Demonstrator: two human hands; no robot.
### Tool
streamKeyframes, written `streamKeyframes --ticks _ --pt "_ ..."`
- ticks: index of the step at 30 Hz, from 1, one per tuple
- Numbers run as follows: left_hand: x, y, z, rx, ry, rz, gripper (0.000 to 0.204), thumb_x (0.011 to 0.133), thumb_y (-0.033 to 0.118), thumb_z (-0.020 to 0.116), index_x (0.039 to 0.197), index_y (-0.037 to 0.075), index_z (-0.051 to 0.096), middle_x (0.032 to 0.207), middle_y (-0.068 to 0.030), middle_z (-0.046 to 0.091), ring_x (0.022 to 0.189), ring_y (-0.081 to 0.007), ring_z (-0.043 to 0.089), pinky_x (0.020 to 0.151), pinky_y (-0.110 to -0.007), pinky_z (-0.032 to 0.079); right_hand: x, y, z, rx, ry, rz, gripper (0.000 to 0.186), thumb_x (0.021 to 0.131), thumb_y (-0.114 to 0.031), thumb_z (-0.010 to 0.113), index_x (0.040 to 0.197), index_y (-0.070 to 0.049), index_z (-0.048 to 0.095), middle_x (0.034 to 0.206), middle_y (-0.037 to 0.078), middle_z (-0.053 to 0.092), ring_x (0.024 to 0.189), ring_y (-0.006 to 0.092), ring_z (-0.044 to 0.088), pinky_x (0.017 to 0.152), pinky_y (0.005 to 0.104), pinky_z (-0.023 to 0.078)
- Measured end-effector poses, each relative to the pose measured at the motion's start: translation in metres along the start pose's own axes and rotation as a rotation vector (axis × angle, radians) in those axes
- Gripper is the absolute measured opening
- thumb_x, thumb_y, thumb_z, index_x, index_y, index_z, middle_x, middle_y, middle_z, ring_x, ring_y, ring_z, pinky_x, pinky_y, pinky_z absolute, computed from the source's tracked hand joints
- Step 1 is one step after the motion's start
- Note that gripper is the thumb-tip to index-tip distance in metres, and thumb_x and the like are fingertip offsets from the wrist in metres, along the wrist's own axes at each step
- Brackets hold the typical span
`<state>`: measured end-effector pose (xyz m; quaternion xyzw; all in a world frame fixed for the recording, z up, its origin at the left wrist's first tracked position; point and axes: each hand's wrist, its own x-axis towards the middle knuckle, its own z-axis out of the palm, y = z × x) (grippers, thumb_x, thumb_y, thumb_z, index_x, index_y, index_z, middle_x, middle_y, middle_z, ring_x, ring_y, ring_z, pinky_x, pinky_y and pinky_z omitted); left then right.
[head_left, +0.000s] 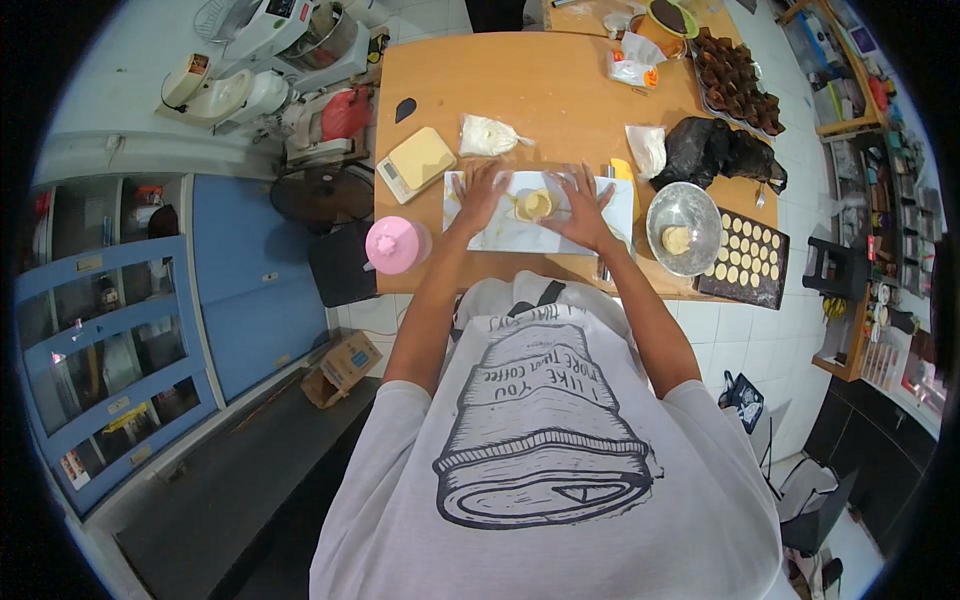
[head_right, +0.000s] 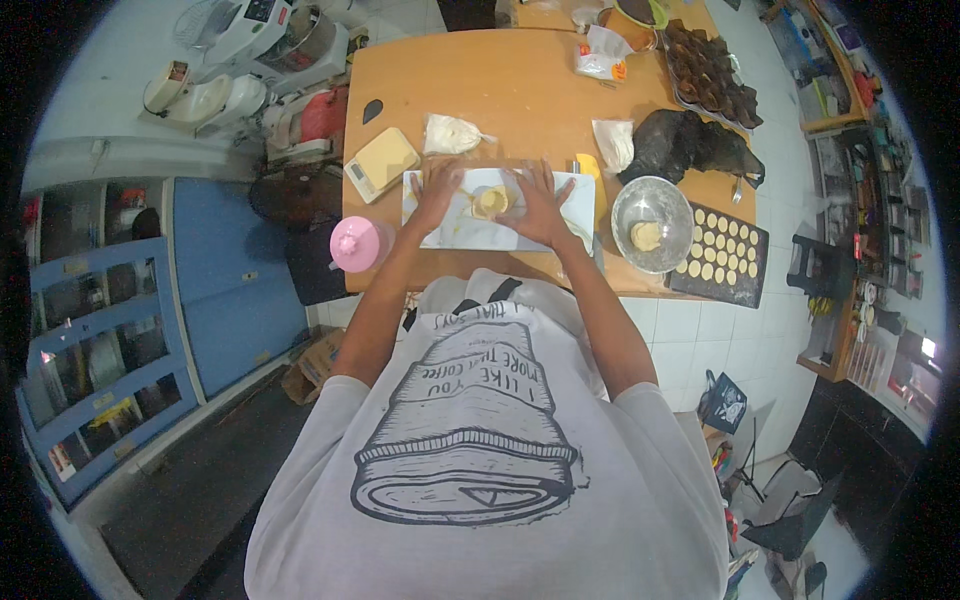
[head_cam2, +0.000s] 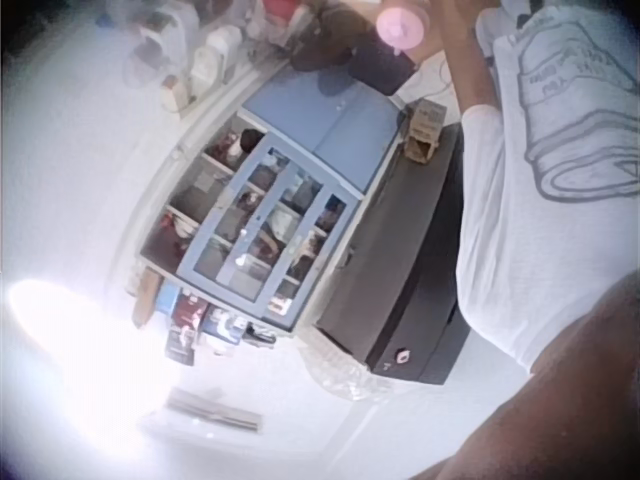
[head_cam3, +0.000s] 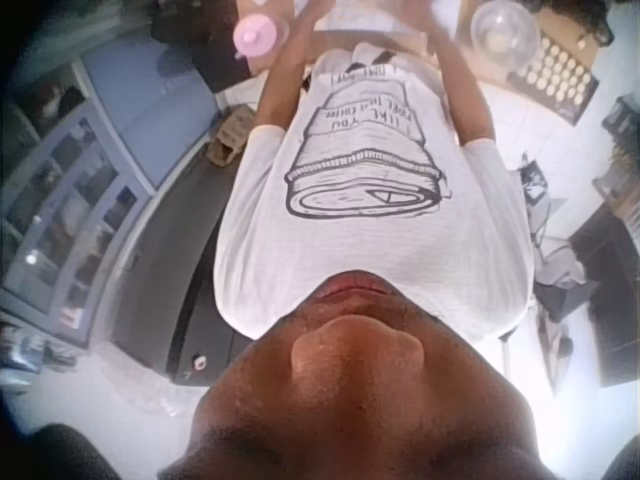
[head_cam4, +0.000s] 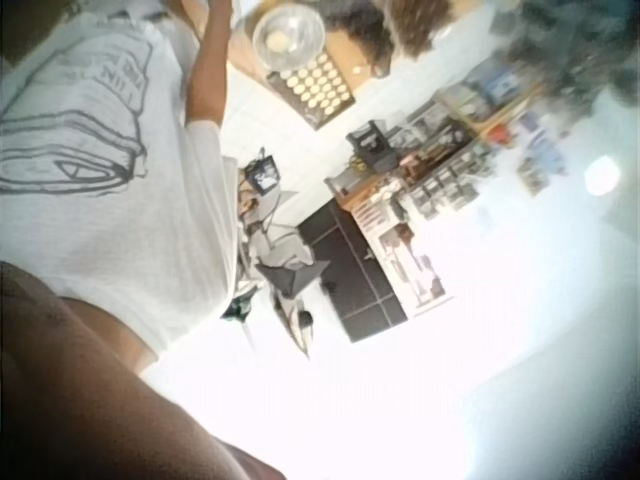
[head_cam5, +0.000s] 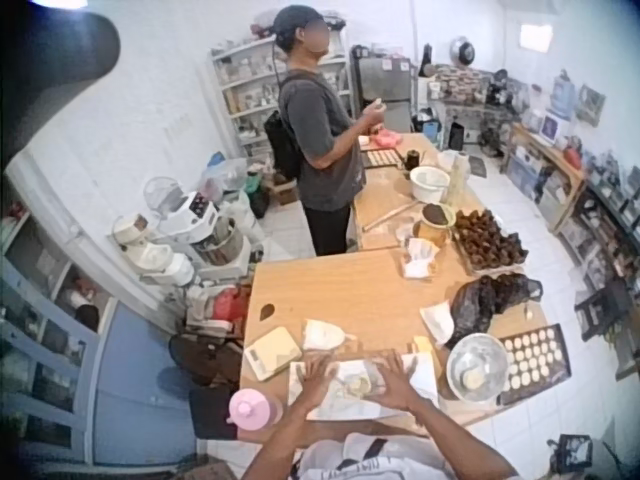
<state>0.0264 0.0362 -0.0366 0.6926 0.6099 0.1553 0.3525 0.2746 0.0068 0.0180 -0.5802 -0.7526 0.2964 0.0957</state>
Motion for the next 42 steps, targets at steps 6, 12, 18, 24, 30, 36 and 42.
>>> streamKeyframes --ticks 6,12,18,24,30,36,42 --pt "0.004 0.019 0.002 -0.118 0.001 -0.021 0.069 0.103 0.063 0.033 0.15 0.014 0.047 0.16 -0.0064 0.035 0.156 -0.0302 0.006 0.118 -0.06 -0.016 -0.006 0.009 0.027 -0.079 0.246 -0.159 0.066 0.076 -0.041 0.082 0.132 -0.016 0.06 0.147 0.014 0.042 0.152 0.0393 0.018 0.109 0.0825 0.006" --pt "-0.003 0.023 -0.002 -0.142 0.047 -0.03 0.068 0.102 0.063 0.038 0.144 0.012 0.053 0.156 -0.0067 0.041 0.154 -0.0275 0.013 0.118 -0.059 -0.013 -0.003 0.003 0.03 -0.082 0.243 -0.169 0.06 0.076 -0.038 0.082 0.127 -0.014 0.062 0.14 0.014 0.047 0.146 0.0383 0.03 0.111 0.0794 0.012" --pt "-0.004 0.024 -0.005 -0.098 0.005 -0.037 0.072 0.103 0.063 0.035 0.147 0.009 0.049 0.158 -0.0081 0.037 0.153 -0.0254 0.017 0.118 -0.058 -0.014 -0.001 -0.004 0.025 -0.131 0.247 -0.181 0.061 0.076 -0.042 0.082 0.125 -0.012 0.064 0.138 0.017 0.052 0.141 0.0372 0.038 0.115 0.073 0.013" --pt "-0.003 0.026 -0.002 -0.128 0.057 -0.031 0.065 0.101 0.064 0.04 0.141 0.015 0.056 0.156 -0.0069 0.042 0.153 -0.0212 0.017 0.118 -0.059 -0.012 0.001 0.001 0.026 -0.101 0.249 -0.2 0.056 0.077 -0.041 0.081 0.123 -0.011 0.066 0.143 0.017 0.05 0.14 0.0355 0.041 0.115 0.072 0.011" --pt "-0.005 0.024 -0.001 -0.147 0.079 -0.022 0.062 0.102 0.063 0.04 0.14 0.018 0.058 0.154 -0.0064 0.045 0.152 -0.0209 0.02 0.118 -0.059 -0.012 0.001 -0.003 0.022 -0.109 0.231 -0.2 0.055 0.077 -0.039 0.081 0.122 -0.01 0.067 0.137 0.015 0.052 0.136 0.0334 0.044 0.116 0.0705 0.013" --pt "-0.003 0.024 0.001 -0.15 0.083 -0.003 0.063 0.101 0.063 0.039 0.14 0.017 0.058 0.152 -0.0051 0.045 0.152 -0.0202 0.02 0.118 -0.059 -0.013 -0.003 -0.003 0.02 -0.107 0.351 -0.258 0.053 0.072 -0.032 0.085 0.116 -0.009 0.068 0.126 0.013 0.057 0.126 0.0335 0.051 0.115 0.062 0.022" --pt "-0.004 0.02 0.002 -0.132 0.075 0.0 0.066 0.101 0.065 0.038 0.143 0.016 0.055 0.155 -0.0074 0.041 0.153 -0.0242 0.016 0.118 -0.06 -0.014 0.007 -0.026 -0.028 -0.068 0.535 -0.32 0.054 0.072 -0.03 0.085 0.119 -0.01 0.068 0.116 0.014 0.06 0.115 0.0354 0.054 0.105 0.0544 0.035"
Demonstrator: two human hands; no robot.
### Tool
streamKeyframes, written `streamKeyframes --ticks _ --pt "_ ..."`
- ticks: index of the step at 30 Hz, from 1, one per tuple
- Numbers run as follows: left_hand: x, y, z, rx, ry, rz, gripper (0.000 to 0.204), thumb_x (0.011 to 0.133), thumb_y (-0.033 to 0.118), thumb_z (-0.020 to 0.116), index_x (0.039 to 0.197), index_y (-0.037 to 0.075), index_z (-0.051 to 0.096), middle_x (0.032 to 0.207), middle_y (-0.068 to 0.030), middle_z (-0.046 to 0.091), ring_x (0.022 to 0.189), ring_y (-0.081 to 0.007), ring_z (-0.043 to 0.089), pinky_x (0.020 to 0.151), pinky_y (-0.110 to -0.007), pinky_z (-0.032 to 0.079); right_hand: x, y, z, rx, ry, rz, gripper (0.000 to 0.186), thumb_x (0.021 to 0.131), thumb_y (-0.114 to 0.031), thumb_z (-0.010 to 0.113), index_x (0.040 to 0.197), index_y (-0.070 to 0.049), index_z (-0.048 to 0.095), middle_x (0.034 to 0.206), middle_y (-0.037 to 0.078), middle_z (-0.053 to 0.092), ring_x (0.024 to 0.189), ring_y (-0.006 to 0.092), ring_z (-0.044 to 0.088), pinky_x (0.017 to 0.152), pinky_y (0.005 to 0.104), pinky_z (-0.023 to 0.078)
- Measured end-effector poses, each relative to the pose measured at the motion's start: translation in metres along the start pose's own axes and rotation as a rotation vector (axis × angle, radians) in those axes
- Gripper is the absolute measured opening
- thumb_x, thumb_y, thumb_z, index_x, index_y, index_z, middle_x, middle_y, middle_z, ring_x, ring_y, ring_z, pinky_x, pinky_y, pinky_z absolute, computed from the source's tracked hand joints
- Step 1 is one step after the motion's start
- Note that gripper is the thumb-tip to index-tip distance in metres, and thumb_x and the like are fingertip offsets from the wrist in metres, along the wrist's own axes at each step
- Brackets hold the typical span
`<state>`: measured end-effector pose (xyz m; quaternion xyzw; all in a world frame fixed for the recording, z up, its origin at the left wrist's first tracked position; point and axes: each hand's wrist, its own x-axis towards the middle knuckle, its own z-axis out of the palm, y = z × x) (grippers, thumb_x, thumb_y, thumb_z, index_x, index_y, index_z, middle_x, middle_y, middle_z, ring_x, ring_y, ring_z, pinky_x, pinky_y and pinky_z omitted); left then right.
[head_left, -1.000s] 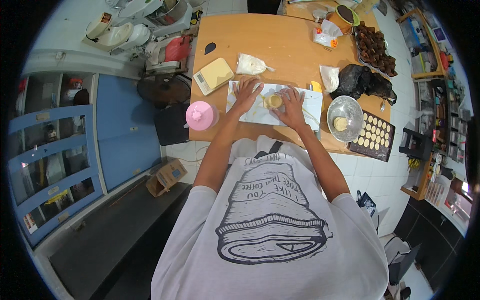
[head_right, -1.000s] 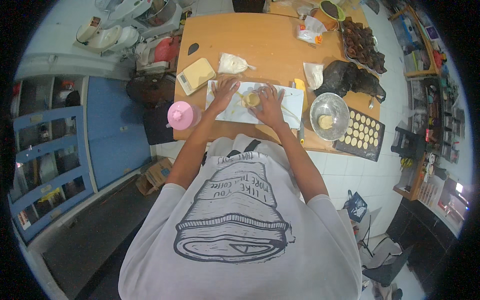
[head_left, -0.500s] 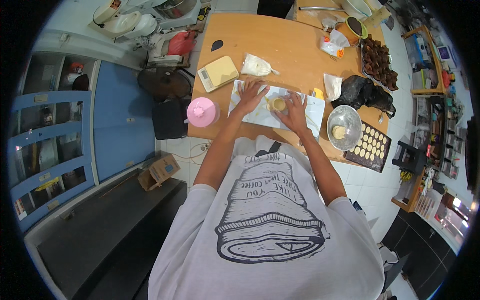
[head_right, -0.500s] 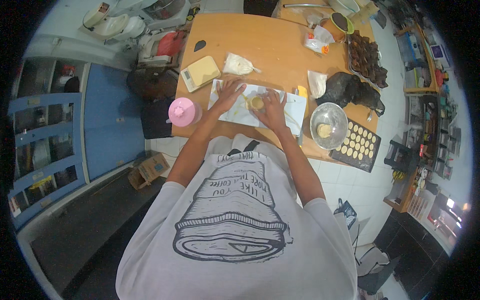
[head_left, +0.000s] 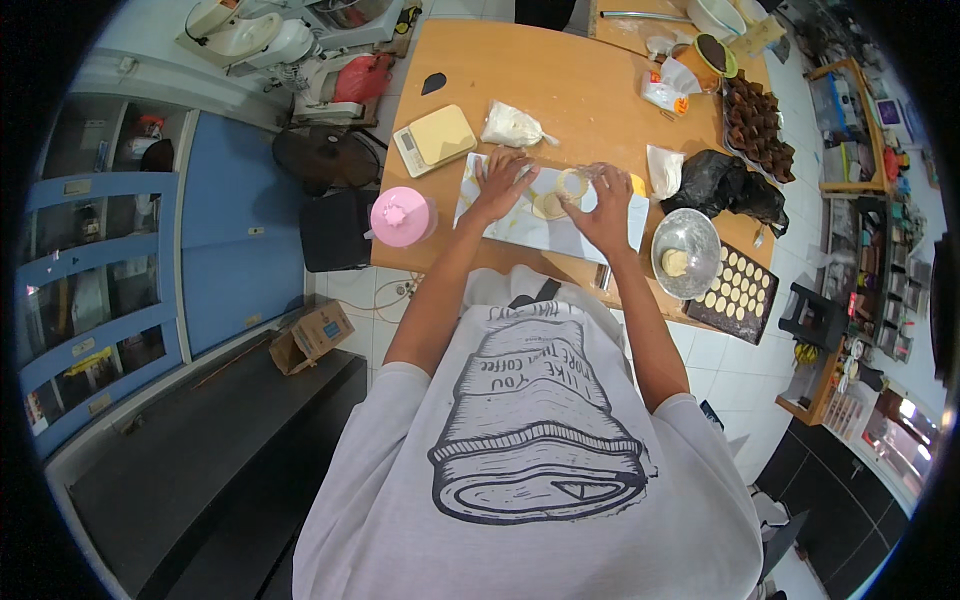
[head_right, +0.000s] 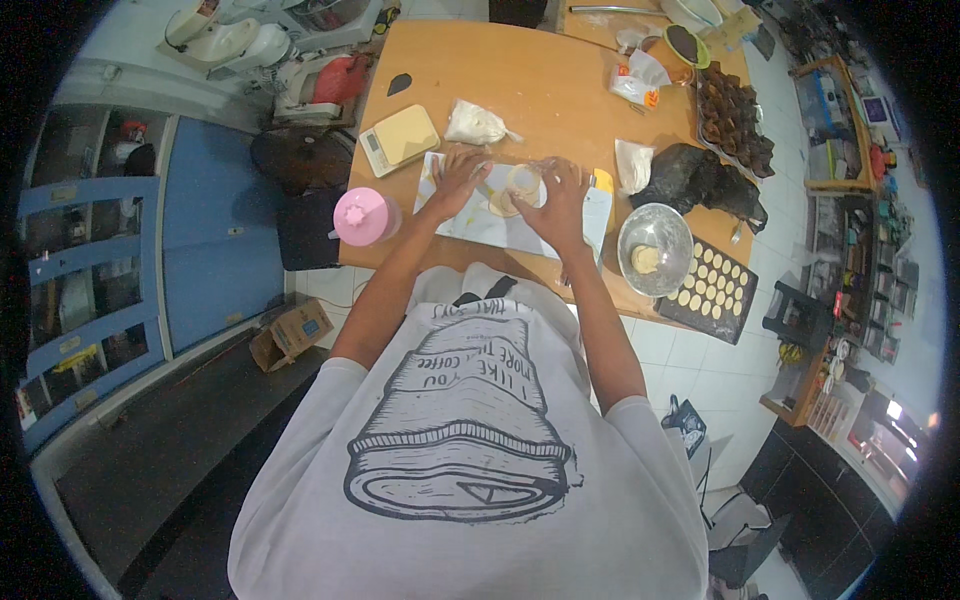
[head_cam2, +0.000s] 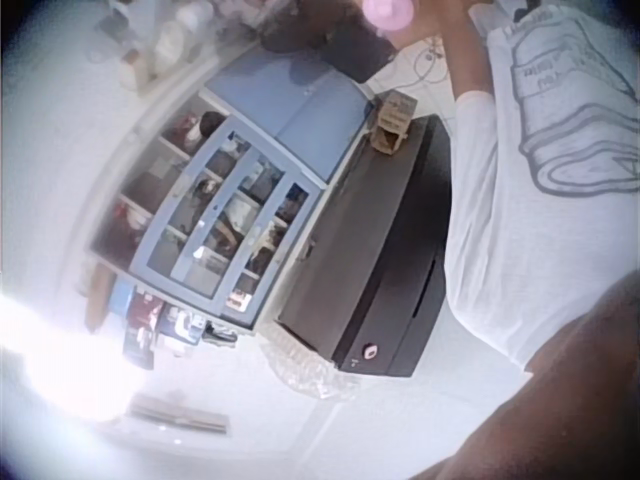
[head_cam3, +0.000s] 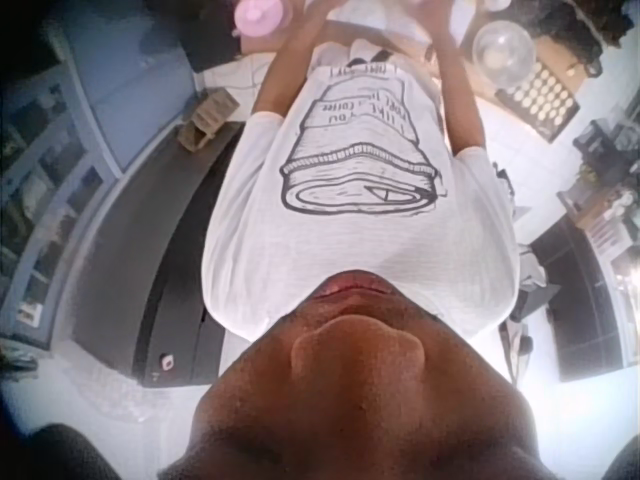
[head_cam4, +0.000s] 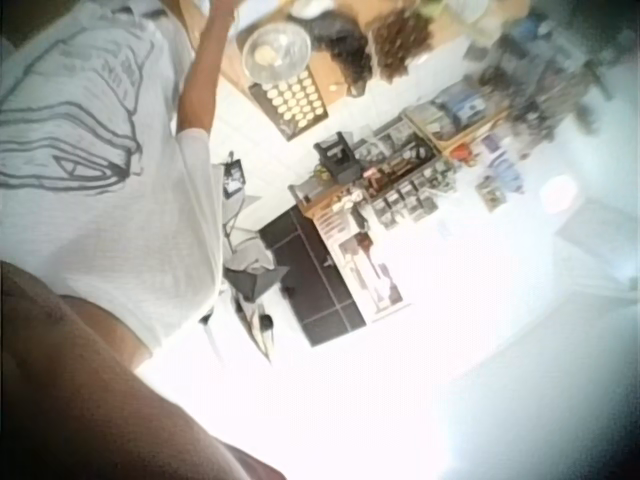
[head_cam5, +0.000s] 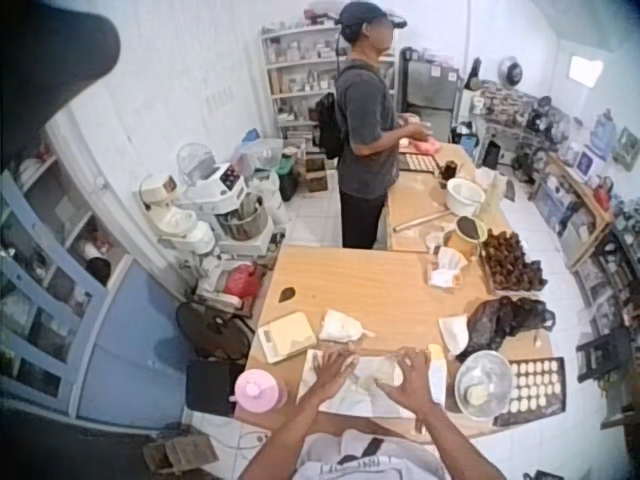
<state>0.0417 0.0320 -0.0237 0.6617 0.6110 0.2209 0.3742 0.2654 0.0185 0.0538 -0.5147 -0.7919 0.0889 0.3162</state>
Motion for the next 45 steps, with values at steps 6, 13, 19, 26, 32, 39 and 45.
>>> streamKeyframes --ticks 6,13,19,26,32,39,45 --pt "-0.019 -0.013 -0.002 0.096 0.057 0.167 0.058 0.095 0.049 0.063 0.144 0.019 0.056 0.16 -0.0109 0.036 0.154 -0.0343 0.019 0.122 -0.059 -0.001 -0.026 0.031 -0.011 -0.109 -0.105 0.159 0.06 0.076 -0.037 0.082 0.128 -0.012 0.063 0.125 0.011 0.056 0.127 0.0306 0.05 0.111 0.0658 0.024" --pt "-0.061 0.0 0.009 0.144 0.135 0.371 0.058 0.084 0.038 0.078 0.135 0.015 0.062 0.152 -0.0138 0.044 0.146 -0.038 0.033 0.121 -0.059 0.022 -0.083 0.07 0.001 -0.052 -0.123 0.278 0.065 0.079 -0.033 0.082 0.131 -0.002 0.059 0.128 0.021 0.055 0.12 0.0399 0.052 0.106 0.0541 0.037" --pt "-0.068 -0.002 0.021 0.052 0.25 0.333 0.051 0.08 0.027 0.082 0.125 0.008 0.067 0.134 -0.013 0.056 0.129 -0.0367 0.05 0.115 -0.052 0.034 -0.076 0.056 -0.005 -0.075 -0.194 0.314 0.071 0.078 -0.032 0.082 0.139 -0.007 0.055 0.131 0.021 0.053 0.122 0.0421 0.05 0.106 0.0527 0.037" --pt "-0.069 0.012 0.019 0.042 0.271 0.335 0.04 0.082 0.02 0.079 0.117 0.006 0.07 0.124 -0.0115 0.06 0.119 -0.0343 0.054 0.103 -0.047 0.041 -0.063 0.029 -0.014 -0.038 -0.067 0.27 0.06 0.083 -0.03 0.078 0.137 -0.014 0.059 0.141 0.014 0.048 0.136 0.0387 0.041 0.112 0.0645 0.026" --pt "-0.063 0.013 0.019 0.034 0.301 0.333 0.026 0.082 0.012 0.077 0.107 0.005 0.071 0.11 -0.0101 0.063 0.106 -0.0324 0.057 0.093 -0.044 0.045 -0.048 0.027 0.006 -0.179 -0.171 0.211 0.03 0.085 -0.024 0.073 0.113 -0.013 0.074 0.143 0.008 0.047 0.148 0.0361 0.027 0.111 0.0815 0.005" --pt "-0.059 0.012 0.025 0.005 0.316 0.34 0.018 0.083 0.01 0.075 0.098 0.003 0.069 0.096 -0.0115 0.06 0.094 -0.0326 0.058 0.084 -0.044 0.045 -0.034 0.026 0.015 -0.236 -0.24 0.203 0.023 0.078 -0.019 0.076 0.101 -0.014 0.077 0.142 0.007 0.048 0.149 0.0347 0.026 0.108 0.0849 0.002" --pt "-0.06 0.014 0.028 0.033 0.319 0.346 0.012 0.084 0.008 0.073 0.093 0.002 0.067 0.092 -0.0122 0.057 0.089 -0.0334 0.057 0.08 -0.046 0.045 -0.031 0.032 0.017 -0.255 -0.263 0.17 0.02 0.075 -0.015 0.076 0.095 -0.013 0.076 0.137 0.005 0.051 0.147 0.0329 0.03 0.109 0.0848 0.003"
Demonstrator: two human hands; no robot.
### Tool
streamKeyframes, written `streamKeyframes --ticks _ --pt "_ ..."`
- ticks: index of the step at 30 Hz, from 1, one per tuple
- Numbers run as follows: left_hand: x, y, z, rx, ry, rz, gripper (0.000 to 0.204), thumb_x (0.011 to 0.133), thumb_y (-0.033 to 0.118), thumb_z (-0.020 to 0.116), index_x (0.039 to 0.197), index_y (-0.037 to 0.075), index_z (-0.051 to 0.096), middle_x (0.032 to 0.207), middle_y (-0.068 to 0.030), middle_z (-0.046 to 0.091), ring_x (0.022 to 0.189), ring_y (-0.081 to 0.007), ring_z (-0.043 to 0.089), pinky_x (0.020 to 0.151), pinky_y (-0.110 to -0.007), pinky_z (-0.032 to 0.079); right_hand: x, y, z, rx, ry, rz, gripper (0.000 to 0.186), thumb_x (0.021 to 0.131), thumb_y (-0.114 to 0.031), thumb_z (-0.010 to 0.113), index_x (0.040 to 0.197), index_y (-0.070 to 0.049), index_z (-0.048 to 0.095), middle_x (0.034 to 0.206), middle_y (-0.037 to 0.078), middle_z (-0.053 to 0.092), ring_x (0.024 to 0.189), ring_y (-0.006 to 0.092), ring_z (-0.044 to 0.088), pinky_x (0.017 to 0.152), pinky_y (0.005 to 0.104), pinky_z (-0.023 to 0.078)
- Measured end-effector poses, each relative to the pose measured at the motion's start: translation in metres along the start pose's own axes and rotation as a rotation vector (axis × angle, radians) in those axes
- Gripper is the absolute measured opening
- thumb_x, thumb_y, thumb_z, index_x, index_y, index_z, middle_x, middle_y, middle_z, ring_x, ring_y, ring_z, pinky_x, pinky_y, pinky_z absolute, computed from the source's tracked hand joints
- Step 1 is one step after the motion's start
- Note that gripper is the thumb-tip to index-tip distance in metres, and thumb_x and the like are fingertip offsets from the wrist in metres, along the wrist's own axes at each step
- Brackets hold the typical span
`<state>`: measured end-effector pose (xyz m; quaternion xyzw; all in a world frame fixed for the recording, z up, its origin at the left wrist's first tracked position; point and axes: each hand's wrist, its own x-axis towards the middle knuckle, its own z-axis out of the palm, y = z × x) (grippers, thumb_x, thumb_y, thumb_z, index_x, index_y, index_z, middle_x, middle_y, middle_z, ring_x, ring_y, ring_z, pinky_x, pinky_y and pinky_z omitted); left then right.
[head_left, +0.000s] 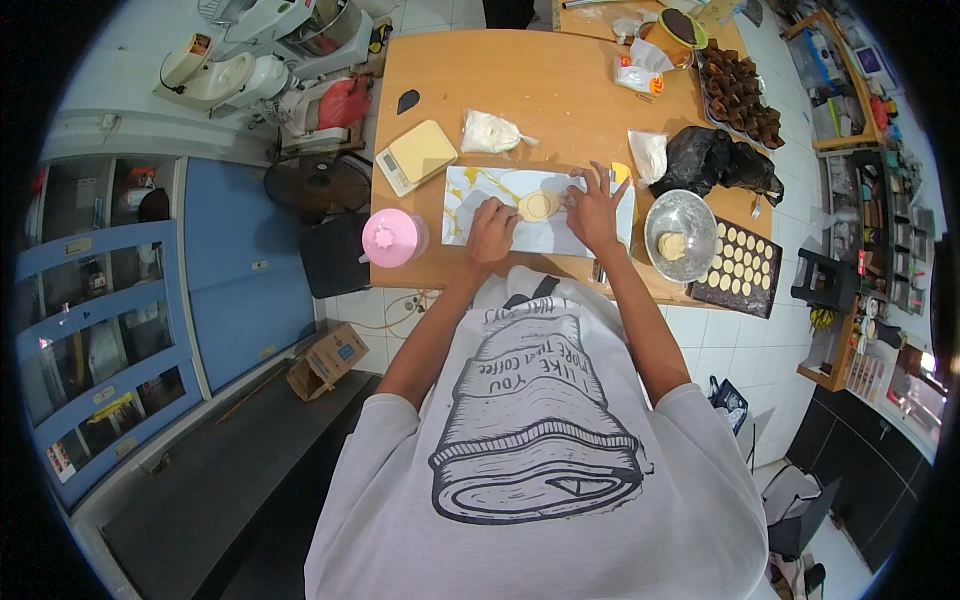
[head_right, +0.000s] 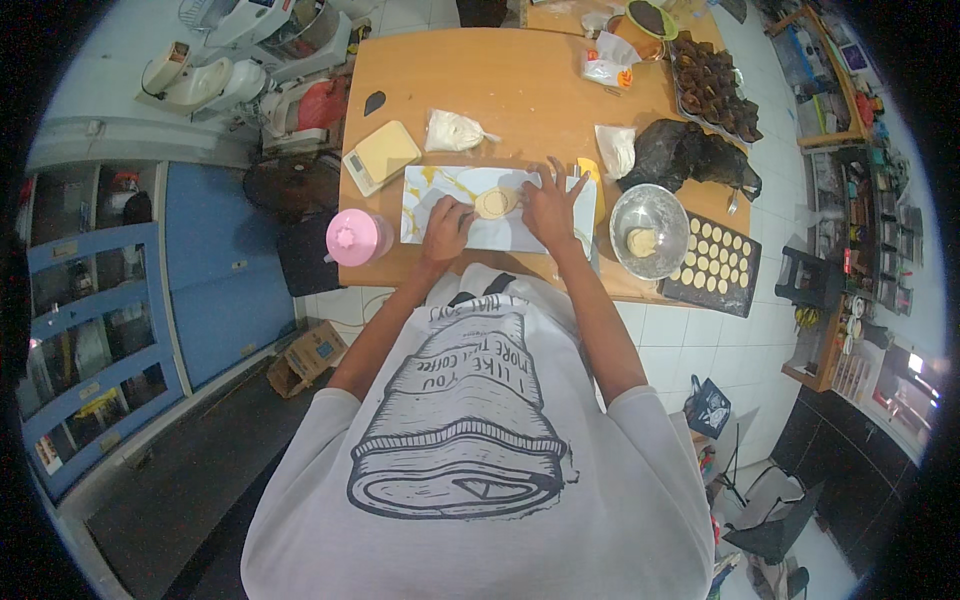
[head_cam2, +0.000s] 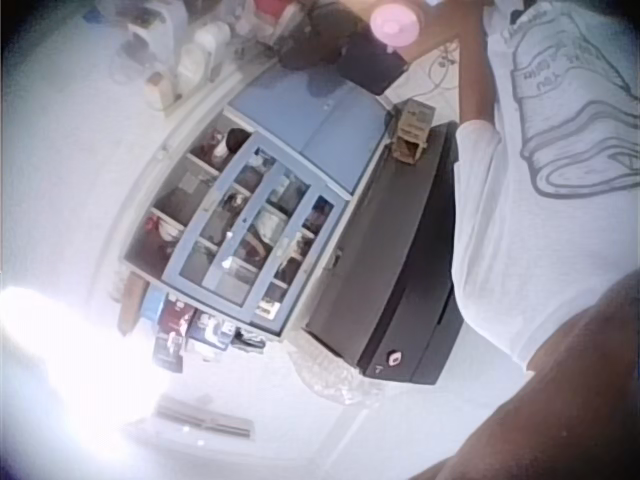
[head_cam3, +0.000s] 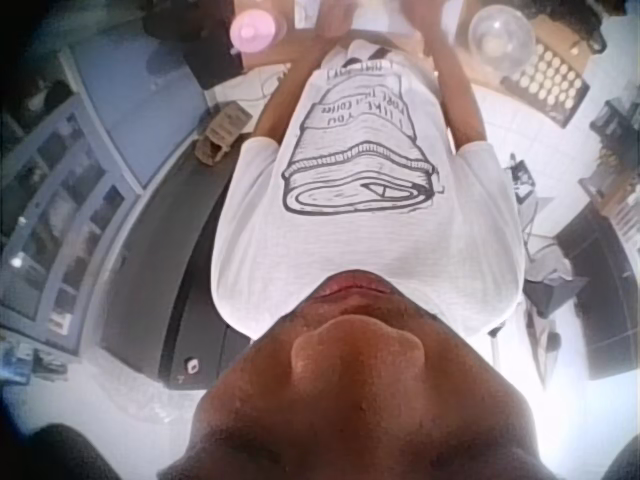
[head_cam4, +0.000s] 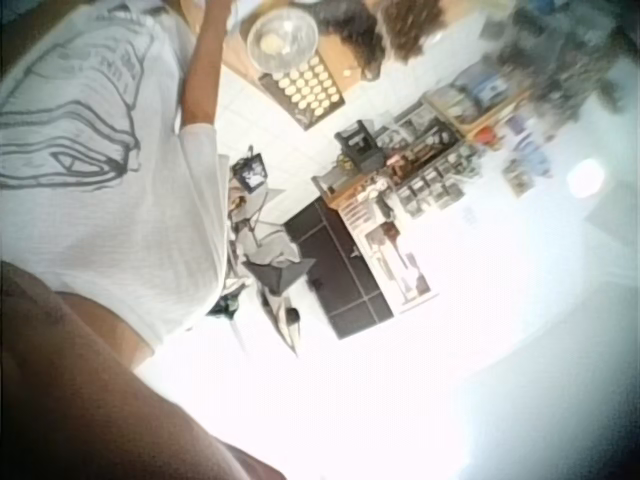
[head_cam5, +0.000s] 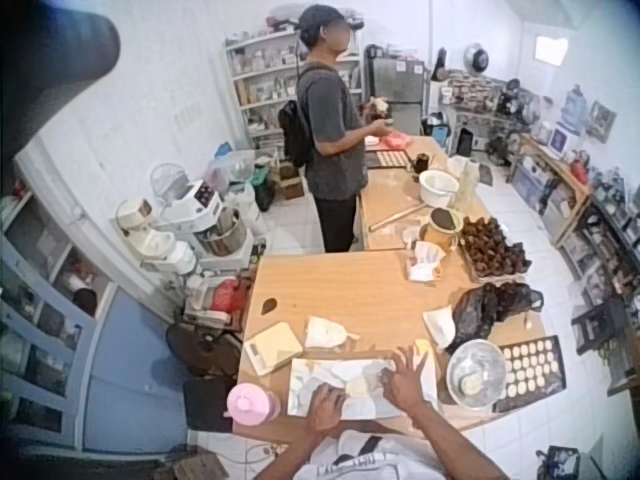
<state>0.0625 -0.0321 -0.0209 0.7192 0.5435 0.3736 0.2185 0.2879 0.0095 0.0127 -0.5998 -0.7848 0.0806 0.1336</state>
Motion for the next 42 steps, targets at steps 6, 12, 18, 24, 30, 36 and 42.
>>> streamKeyframes --ticks 6,12,18,24,30,36,42 --pt "0.003 -0.003 0.003 0.041 -0.017 0.041 0.005 0.085 0.003 0.068 0.087 0.001 0.064 0.091 -0.0134 0.055 0.086 -0.0347 0.057 0.077 -0.047 0.045 0.006 0.001 0.0 -0.071 -0.029 -0.077 0.023 0.077 -0.014 0.073 0.1 -0.011 0.073 0.13 0.006 0.053 0.145 0.0318 0.034 0.108 0.0854 0.007" --pt "0.007 -0.001 0.0 0.013 0.0 0.065 0.008 0.086 0.002 0.066 0.093 0.0 0.061 0.093 -0.016 0.054 0.087 -0.0361 0.056 0.077 -0.047 0.045 0.009 -0.009 -0.008 -0.174 -0.132 -0.095 0.022 0.085 -0.014 0.067 0.106 -0.008 0.067 0.129 0.01 0.049 0.145 0.0321 0.033 0.107 0.0854 0.01" --pt "0.009 0.008 -0.003 -0.049 -0.01 0.003 0.01 0.092 0.002 0.064 0.1 -0.002 0.059 0.096 -0.0181 0.055 0.093 -0.0387 0.057 0.083 -0.047 0.047 0.01 -0.01 -0.015 -0.174 -0.04 -0.108 0.024 0.09 -0.016 0.065 0.113 -0.008 0.062 0.132 0.011 0.048 0.145 0.0326 0.033 0.107 0.0848 0.009" --pt "0.007 0.008 -0.006 -0.158 -0.02 -0.067 0.011 0.093 0.002 0.064 0.102 -0.002 0.059 0.099 -0.0188 0.057 0.095 -0.0394 0.058 0.083 -0.046 0.049 0.013 -0.011 -0.029 -0.089 -0.051 -0.065 0.027 0.089 -0.016 0.066 0.116 -0.01 0.062 0.134 0.012 0.048 0.145 0.0319 0.032 0.106 0.0858 0.011" --pt "0.011 0.021 -0.015 -0.225 0.022 -0.094 0.008 0.096 0.0 0.061 0.103 -0.003 0.058 0.099 -0.0189 0.061 0.087 -0.0373 0.064 0.076 -0.043 0.053 0.017 -0.006 -0.04 -0.029 -0.048 0.032 0.025 0.092 -0.015 0.064 0.117 -0.012 0.062 0.136 0.014 0.047 0.145 0.0331 0.033 0.108 0.0836 0.011" --pt "0.034 0.052 -0.035 -0.392 0.005 -0.162 0.009 0.101 0.004 0.058 0.106 -0.003 0.056 0.102 -0.0174 0.068 0.093 -0.028 0.071 0.082 -0.037 0.057 0.012 0.003 -0.058 0.169 0.035 0.094 0.016 0.094 -0.016 0.065 0.11 -0.015 0.063 0.138 0.015 0.048 0.142 0.0372 0.037 0.106 0.0797 0.019" --pt "0.051 0.062 -0.052 -0.938 0.039 -0.426 0.012 0.102 0.008 0.059 0.109 -0.002 0.054 0.111 -0.0154 0.067 0.101 -0.0257 0.071 0.094 -0.037 0.057 0.01 -0.008 -0.084 0.492 0.128 0.053 0.014 0.096 -0.017 0.067 0.106 -0.007 0.065 0.113 0.012 0.066 0.119 0.0341 0.06 0.109 0.0547 0.036"
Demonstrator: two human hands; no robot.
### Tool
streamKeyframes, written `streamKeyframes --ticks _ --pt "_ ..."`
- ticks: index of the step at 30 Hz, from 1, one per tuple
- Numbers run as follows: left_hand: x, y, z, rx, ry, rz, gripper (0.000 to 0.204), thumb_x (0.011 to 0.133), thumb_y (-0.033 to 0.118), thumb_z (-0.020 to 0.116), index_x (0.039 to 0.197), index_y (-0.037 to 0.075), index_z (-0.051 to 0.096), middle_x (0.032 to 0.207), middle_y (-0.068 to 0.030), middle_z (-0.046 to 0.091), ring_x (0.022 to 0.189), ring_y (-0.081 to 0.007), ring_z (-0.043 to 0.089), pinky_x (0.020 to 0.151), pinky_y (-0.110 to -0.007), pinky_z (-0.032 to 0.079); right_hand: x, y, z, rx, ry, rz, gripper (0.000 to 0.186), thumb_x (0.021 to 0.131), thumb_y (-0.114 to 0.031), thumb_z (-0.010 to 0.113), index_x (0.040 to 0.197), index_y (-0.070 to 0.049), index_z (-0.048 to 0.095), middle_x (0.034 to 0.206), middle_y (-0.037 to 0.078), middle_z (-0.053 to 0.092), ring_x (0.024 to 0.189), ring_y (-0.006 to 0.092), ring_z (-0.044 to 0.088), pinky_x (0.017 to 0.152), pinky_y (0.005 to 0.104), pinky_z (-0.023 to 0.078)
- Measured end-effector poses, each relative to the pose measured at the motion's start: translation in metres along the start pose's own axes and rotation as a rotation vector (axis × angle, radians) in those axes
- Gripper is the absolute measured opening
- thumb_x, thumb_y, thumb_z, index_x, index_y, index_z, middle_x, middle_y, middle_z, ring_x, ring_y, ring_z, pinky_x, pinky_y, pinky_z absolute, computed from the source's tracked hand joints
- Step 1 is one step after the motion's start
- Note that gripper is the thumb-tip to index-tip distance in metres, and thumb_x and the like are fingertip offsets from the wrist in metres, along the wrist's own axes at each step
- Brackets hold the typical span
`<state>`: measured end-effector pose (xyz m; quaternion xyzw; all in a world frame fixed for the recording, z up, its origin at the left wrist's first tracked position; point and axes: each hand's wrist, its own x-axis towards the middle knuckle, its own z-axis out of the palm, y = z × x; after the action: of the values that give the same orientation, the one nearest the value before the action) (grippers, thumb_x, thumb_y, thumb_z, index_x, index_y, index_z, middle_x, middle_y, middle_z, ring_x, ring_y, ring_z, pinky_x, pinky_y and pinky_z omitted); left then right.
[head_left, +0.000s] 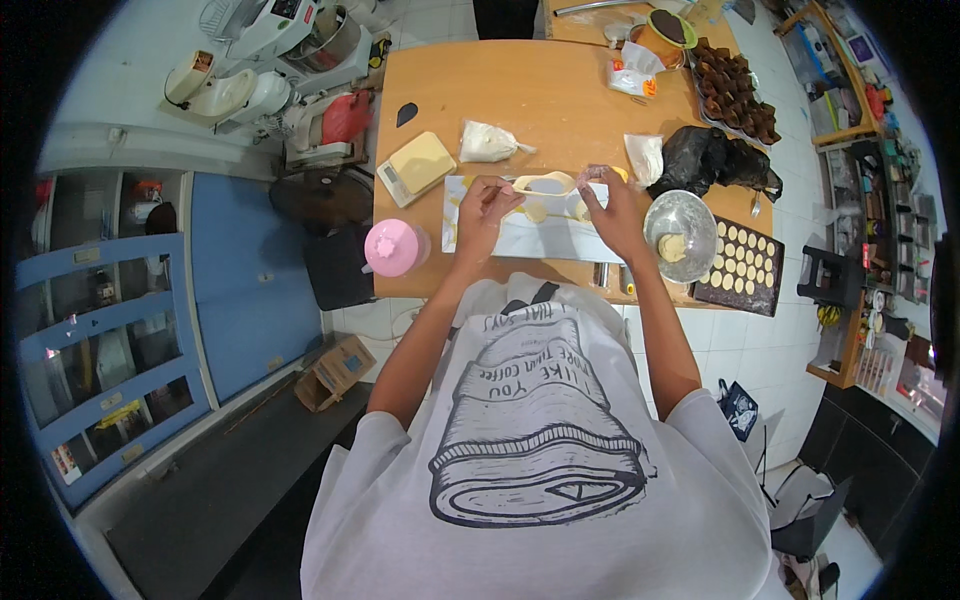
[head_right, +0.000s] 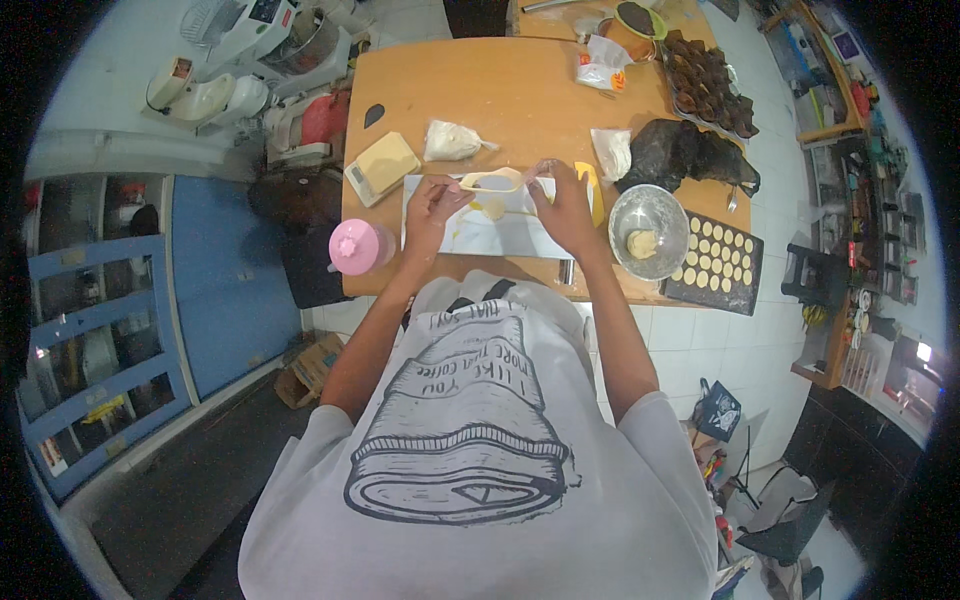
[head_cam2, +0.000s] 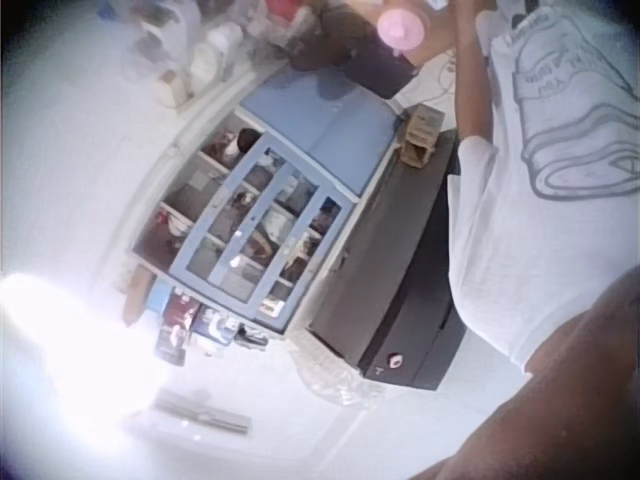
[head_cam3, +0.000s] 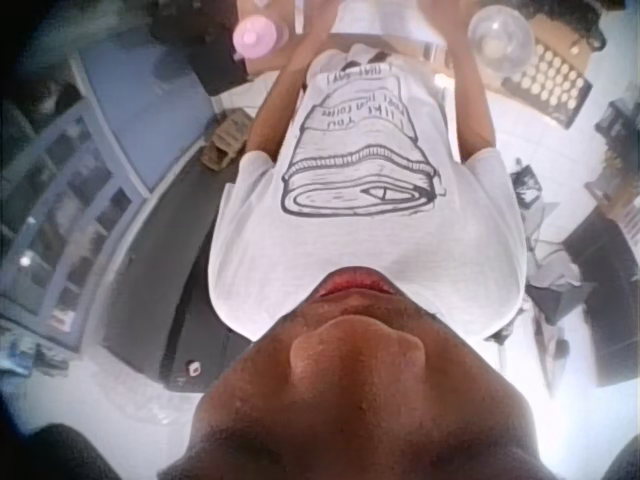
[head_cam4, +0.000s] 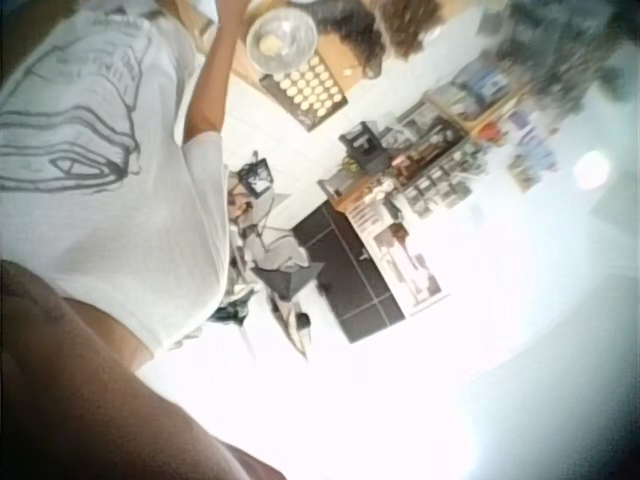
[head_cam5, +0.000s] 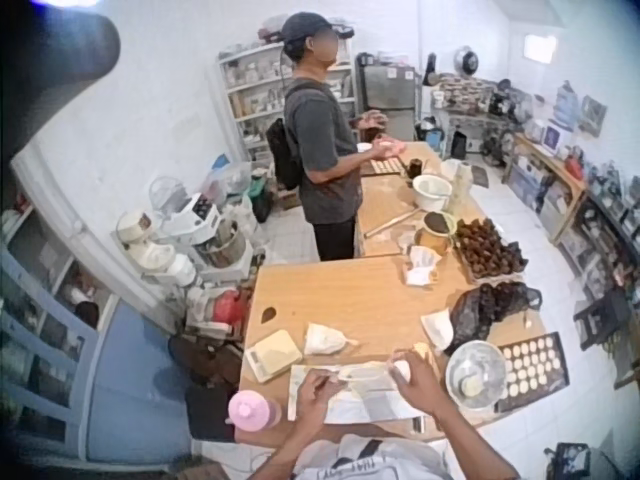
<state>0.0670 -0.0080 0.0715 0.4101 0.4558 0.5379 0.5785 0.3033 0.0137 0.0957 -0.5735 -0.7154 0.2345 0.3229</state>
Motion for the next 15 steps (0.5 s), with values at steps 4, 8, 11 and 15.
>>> streamKeyframes --ticks 4,8,11,15 --pt "-0.004 0.045 0.016 -0.231 0.013 -0.16 0.02 0.102 0.011 0.06 0.115 -0.002 0.053 0.122 -0.019 0.061 0.109 -0.0284 0.069 0.104 -0.04 0.055 -0.017 -0.019 -0.009 0.544 0.002 0.205 0.008 0.097 -0.011 0.066 0.101 -0.004 0.065 0.102 0.011 0.07 0.107 0.025 0.067 0.103 0.0386 0.046" --pt "-0.015 0.048 0.025 -0.194 0.008 -0.18 0.026 0.103 0.012 0.059 0.123 -0.003 0.054 0.123 -0.0173 0.062 0.114 -0.027 0.066 0.104 -0.039 0.055 -0.036 -0.032 -0.008 0.759 0.048 0.281 0.006 0.096 -0.006 0.067 0.098 -0.001 0.065 0.1 0.008 0.07 0.102 0.0162 0.066 0.099 0.0337 0.05" --pt "-0.029 0.024 0.04 -0.116 -0.01 -0.206 0.032 0.103 0.013 0.058 0.13 -0.004 0.055 0.123 -0.0154 0.063 0.116 -0.0242 0.065 0.103 -0.037 0.054 -0.049 -0.034 -0.009 0.642 0.089 0.198 0.008 0.09 -0.002 0.069 0.098 -0.001 0.066 0.099 0.011 0.071 0.096 0.0223 0.069 0.093 0.0371 0.053" --pt "-0.053 0.001 0.072 -0.283 -0.06 -0.512 0.035 0.102 0.012 0.06 0.134 -0.002 0.058 0.123 -0.01 0.063 0.114 -0.0198 0.063 0.101 -0.034 0.053 -0.068 -0.017 -0.012 0.16 -0.128 0.051 0.016 0.084 -0.007 0.07 0.098 -0.001 0.068 0.107 0.017 0.067 0.102 0.0384 0.062 0.088 0.0476 0.049"
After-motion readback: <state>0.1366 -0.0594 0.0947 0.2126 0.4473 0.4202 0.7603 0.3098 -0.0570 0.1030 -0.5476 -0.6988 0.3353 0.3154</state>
